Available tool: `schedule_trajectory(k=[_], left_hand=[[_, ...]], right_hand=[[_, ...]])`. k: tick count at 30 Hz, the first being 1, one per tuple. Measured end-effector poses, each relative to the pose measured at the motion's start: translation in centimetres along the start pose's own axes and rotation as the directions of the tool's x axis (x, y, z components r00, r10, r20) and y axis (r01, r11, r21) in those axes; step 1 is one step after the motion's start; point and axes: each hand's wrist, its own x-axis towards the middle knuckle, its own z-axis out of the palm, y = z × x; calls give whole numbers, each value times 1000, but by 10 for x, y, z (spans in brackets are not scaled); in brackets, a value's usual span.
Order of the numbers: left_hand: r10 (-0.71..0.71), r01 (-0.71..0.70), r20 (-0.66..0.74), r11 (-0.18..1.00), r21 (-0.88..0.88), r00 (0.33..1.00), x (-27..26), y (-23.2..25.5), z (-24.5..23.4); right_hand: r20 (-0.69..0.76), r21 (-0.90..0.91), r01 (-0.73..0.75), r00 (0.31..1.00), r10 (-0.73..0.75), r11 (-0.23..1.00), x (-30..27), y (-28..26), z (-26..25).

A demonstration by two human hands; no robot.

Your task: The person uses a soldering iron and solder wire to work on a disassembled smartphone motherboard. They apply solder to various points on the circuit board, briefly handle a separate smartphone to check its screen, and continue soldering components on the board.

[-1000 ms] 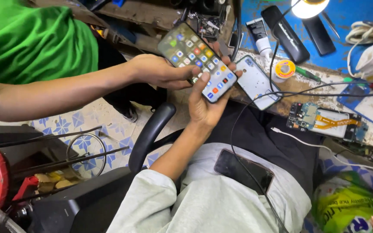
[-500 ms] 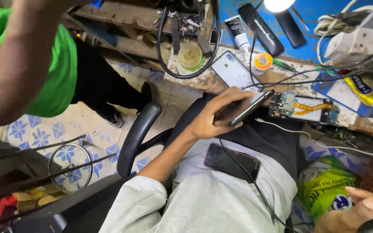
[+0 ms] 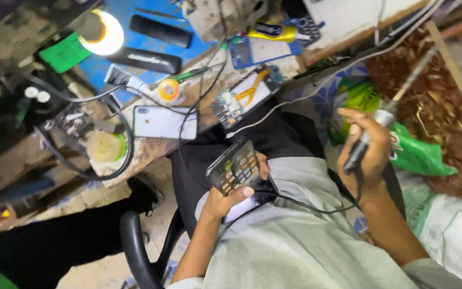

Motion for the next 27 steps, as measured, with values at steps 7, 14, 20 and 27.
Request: schedule_trajectory(k=[7,14,20,27], left_hand=[[38,-30,25,961,-273,999,15,-47,18],[-18,6,-34,950,-313,999,-26,-76,40],[159,-162,-186,987,-5,970,-59,-92,14],[195,-182,-293,981,71,936,-77,-65,-20]], right_hand=[[-148,-67,164,974,-172,984,-2,-5,20],[-47,208,257,966,-253,944,-49,9,56],[-171,295,354,933,-316,887,-25,0,87],[-15,155,348,937,-350,925,-26,19,130]])
